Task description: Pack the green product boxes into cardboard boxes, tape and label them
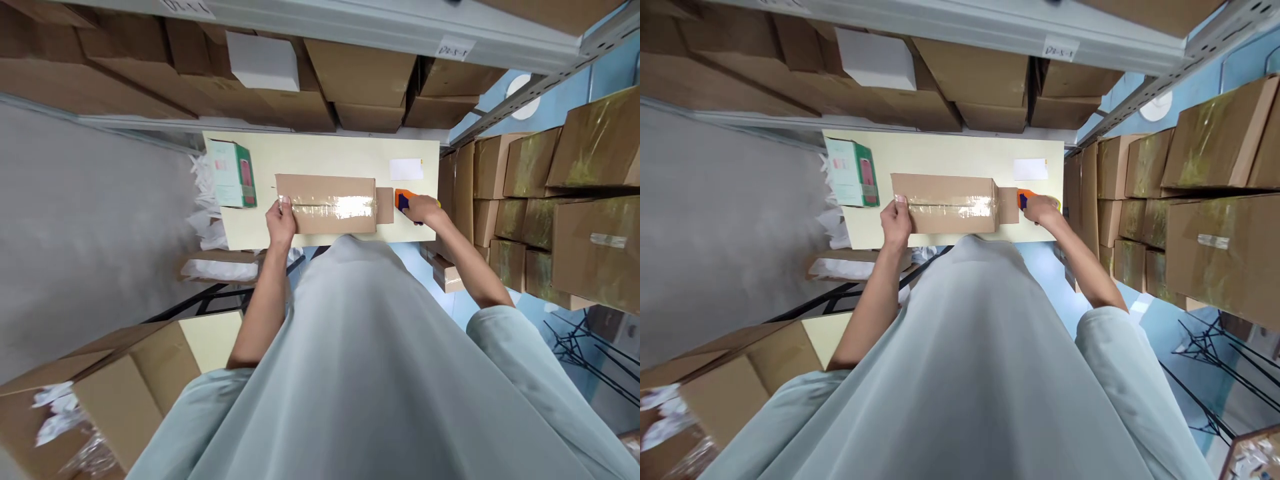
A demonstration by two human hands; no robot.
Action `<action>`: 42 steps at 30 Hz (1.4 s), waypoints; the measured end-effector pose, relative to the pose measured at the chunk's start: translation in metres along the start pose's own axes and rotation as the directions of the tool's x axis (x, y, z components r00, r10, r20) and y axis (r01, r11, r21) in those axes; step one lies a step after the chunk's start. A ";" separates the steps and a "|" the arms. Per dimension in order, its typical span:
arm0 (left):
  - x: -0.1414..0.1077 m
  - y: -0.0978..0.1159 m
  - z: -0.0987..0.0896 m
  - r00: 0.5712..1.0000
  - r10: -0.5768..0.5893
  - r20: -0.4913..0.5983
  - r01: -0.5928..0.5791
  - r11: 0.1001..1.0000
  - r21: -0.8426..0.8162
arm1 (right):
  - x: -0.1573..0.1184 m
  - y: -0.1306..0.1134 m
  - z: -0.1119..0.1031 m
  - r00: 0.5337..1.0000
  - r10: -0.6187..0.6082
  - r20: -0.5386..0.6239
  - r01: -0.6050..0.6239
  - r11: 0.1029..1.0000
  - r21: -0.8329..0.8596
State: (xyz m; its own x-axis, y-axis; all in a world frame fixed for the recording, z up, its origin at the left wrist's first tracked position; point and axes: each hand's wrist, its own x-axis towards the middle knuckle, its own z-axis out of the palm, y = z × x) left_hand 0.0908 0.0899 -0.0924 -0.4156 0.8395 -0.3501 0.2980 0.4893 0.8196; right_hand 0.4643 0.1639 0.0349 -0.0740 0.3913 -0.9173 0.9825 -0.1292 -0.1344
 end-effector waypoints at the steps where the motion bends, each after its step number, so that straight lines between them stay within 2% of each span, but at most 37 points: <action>1: 0.001 -0.001 -0.003 0.999 -0.020 0.032 0.020 1.000 -0.001 | -0.008 0.002 0.001 0.998 0.012 -0.056 -0.012 1.000 0.001; 3: 0.003 0.006 -0.009 0.998 -0.034 0.057 0.033 0.999 0.020 | -0.027 0.001 -0.001 0.975 0.033 -0.220 -0.042 0.998 -0.038; 4: 0.004 0.014 -0.011 0.999 -0.014 0.042 0.012 0.999 0.047 | -0.037 -0.003 -0.005 0.955 0.005 -0.297 -0.020 0.999 -0.047; 6: 0.005 0.041 -0.008 0.993 0.114 -0.002 -0.113 0.990 0.087 | -0.052 -0.017 -0.017 0.913 -0.023 -0.407 0.011 0.999 -0.033; 7: 0.005 0.060 -0.002 0.975 0.223 0.015 -0.223 0.972 0.079 | -0.058 -0.027 -0.026 0.896 -0.038 -0.443 0.033 0.999 -0.020; 8: 0.005 0.082 0.006 0.934 0.353 0.062 -0.357 0.932 0.060 | -0.062 -0.039 -0.037 0.877 -0.058 -0.476 0.061 0.998 -0.010; 9: 0.005 0.106 0.016 0.872 0.478 0.107 -0.484 0.874 0.038 | -0.066 -0.053 -0.051 0.856 -0.090 -0.510 0.098 0.995 -0.012; 11: 0.008 0.158 0.037 0.720 0.674 0.163 -0.682 0.731 -0.008 | -0.073 -0.084 -0.082 0.788 -0.182 -0.589 0.180 0.982 -0.062; 12: 0.012 0.183 0.048 0.652 0.737 0.175 -0.744 0.667 -0.036 | -0.076 -0.101 -0.099 0.742 -0.229 -0.630 0.212 0.972 -0.103; 13: 0.017 0.207 0.056 0.606 0.776 0.174 -0.780 0.622 -0.061 | -0.079 -0.118 -0.117 0.691 -0.270 -0.671 0.231 0.962 -0.149; 14: 0.024 0.228 0.064 0.582 0.797 0.161 -0.797 0.598 -0.086 | -0.081 -0.135 -0.134 0.637 -0.305 -0.708 0.239 0.951 -0.195; 16: 0.043 0.261 0.073 0.587 0.802 0.112 -0.791 0.598 -0.128 | -0.084 -0.165 -0.166 0.540 -0.358 -0.761 0.226 0.933 -0.279; 18: 0.064 0.284 0.075 0.619 0.783 0.059 -0.768 0.620 -0.161 | -0.083 -0.192 -0.194 0.485 -0.394 -0.781 0.195 0.919 -0.342; 19: 0.075 0.293 0.074 0.633 0.773 0.040 -0.758 0.629 -0.173 | -0.082 -0.203 -0.205 0.474 -0.405 -0.782 0.176 0.914 -0.367; 21: 0.092 0.305 0.068 0.654 0.756 0.023 -0.740 0.645 -0.189 | -0.077 -0.224 -0.223 0.481 -0.408 -0.776 0.128 0.908 -0.399; 24: 0.105 0.313 0.058 0.686 0.726 0.038 -0.707 0.678 -0.200 | -0.065 -0.249 -0.239 0.531 -0.389 -0.753 0.065 0.905 -0.421; 27: 0.105 0.308 0.050 0.707 0.705 0.063 -0.682 0.702 -0.204 | -0.051 -0.267 -0.247 0.569 -0.375 -0.732 0.038 0.901 -0.432; 30: 0.096 0.286 0.043 0.705 0.702 0.099 -0.680 0.709 -0.189 | -0.041 -0.275 -0.245 0.555 -0.369 -0.746 0.013 0.900 -0.436; 31: 0.092 0.273 0.038 0.713 0.692 0.115 -0.671 0.720 -0.175 | -0.040 -0.274 -0.239 0.523 -0.378 -0.764 0.010 0.899 -0.437; 33: 0.083 0.235 0.024 0.756 0.641 0.134 -0.626 0.768 -0.138 | -0.039 -0.262 -0.215 0.413 -0.403 -0.817 0.023 0.901 -0.433; 35: 0.073 0.182 0.003 0.829 0.548 0.114 -0.540 0.836 -0.093 | -0.038 -0.236 -0.170 0.304 -0.383 -0.872 0.047 0.921 -0.387; 36: 0.067 0.151 -0.008 0.875 0.476 0.091 -0.472 0.879 -0.066 | -0.037 -0.219 -0.140 0.312 -0.323 -0.893 0.043 0.944 -0.327; 37: 0.060 0.121 -0.020 0.920 0.388 0.063 -0.386 0.922 -0.037 | -0.036 -0.200 -0.106 0.364 -0.237 -0.901 0.033 0.970 -0.242; 39: 0.045 0.066 -0.040 0.983 0.182 0.005 -0.182 0.983 0.023 | -0.032 -0.166 -0.034 0.520 -0.080 -0.850 0.018 0.996 -0.083; 41: 0.028 0.030 -0.051 0.999 0.035 -0.023 -0.033 0.995 0.092 | -0.028 -0.142 0.029 0.689 0.059 -0.722 -0.060 0.998 0.025; 42: 0.019 0.020 -0.053 1.000 -0.009 -0.001 0.010 0.992 0.129 | -0.027 -0.137 0.053 0.764 0.061 -0.642 -0.064 0.998 0.019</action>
State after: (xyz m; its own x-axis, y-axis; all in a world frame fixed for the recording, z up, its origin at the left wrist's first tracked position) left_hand 0.0433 0.1037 -0.0584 -0.4195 0.8345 -0.3572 0.4023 0.5237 0.7510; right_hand 0.3223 0.1233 0.0579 0.1134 0.8762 -0.4684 0.9818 -0.1711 -0.0823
